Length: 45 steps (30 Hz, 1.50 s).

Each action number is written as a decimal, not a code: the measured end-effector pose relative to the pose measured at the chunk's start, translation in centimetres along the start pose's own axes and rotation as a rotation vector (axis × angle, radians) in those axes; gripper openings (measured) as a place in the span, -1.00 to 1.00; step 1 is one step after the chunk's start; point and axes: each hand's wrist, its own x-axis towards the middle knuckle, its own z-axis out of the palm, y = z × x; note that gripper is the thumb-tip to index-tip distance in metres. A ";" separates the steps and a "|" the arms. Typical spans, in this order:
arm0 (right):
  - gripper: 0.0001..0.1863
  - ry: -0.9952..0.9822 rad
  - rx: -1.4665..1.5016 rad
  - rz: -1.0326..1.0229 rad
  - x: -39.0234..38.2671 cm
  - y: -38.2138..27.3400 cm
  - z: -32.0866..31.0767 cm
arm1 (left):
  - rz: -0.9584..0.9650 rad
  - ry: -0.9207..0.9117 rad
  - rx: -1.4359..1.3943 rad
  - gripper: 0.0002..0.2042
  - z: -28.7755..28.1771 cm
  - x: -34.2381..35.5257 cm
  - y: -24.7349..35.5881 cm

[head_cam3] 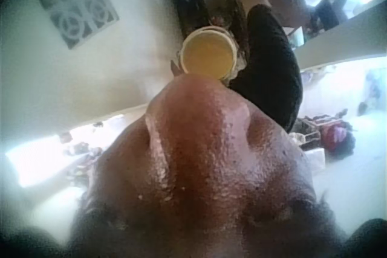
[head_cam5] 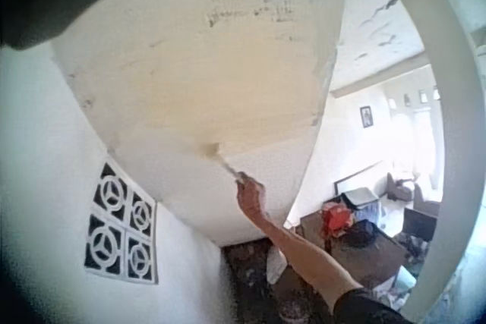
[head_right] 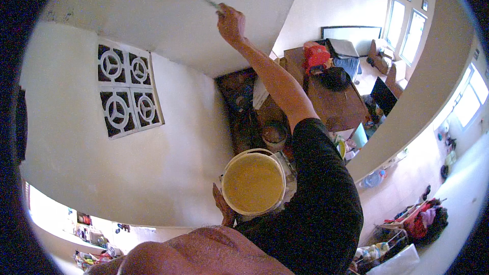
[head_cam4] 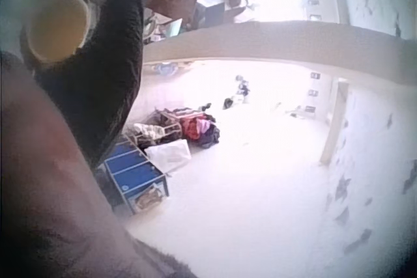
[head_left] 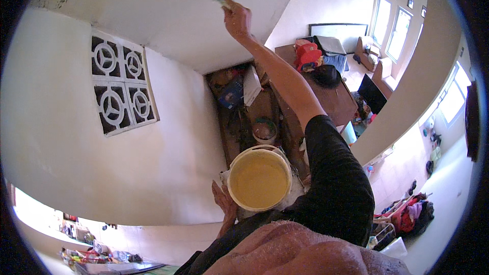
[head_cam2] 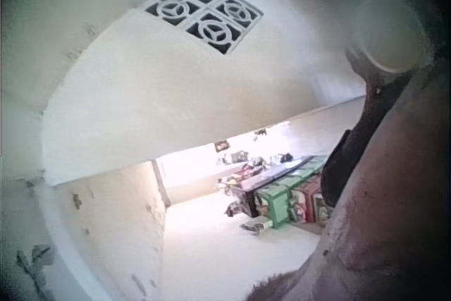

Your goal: The person paints the ceiling using a paintbrush and a bucket of yellow paint. They repeatedly dip the brush into the bucket and apply paint to the ceiling surface in a room with white walls and a decorative window.

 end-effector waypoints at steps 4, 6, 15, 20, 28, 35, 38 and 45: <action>-0.79 0.035 -0.053 -0.189 3.3 4.0 -2.1 | 0.081 -0.005 0.040 -0.36 0.4 0.4 -1.2; -0.79 0.156 -0.202 -0.062 5.9 6.4 -5.5 | 0.083 0.005 0.042 -0.37 0.7 0.3 -1.3; -0.85 0.603 -0.568 0.396 9.4 14.5 -16.0 | 0.086 0.050 0.054 -0.37 1.2 -0.5 -1.3; -0.86 0.574 -0.589 0.184 9.4 14.4 -11.7 | 0.080 0.049 0.000 -0.35 0.9 -0.1 0.6; -0.79 0.023 -0.043 -0.032 2.9 8.4 -8.2 | 0.271 0.086 0.143 -0.42 1.3 -0.1 -4.8; -0.85 0.407 -0.532 0.111 9.3 15.3 -16.4 | 0.170 0.121 0.133 -0.46 1.7 -0.3 -2.9; -0.87 0.509 -0.644 0.363 8.4 16.4 -14.9 | 0.150 0.121 -0.025 -0.43 1.6 -0.3 -1.4; -0.88 0.367 -0.314 0.227 3.4 10.4 -1.3 | 0.177 -0.042 0.307 -0.41 1.2 0.1 0.4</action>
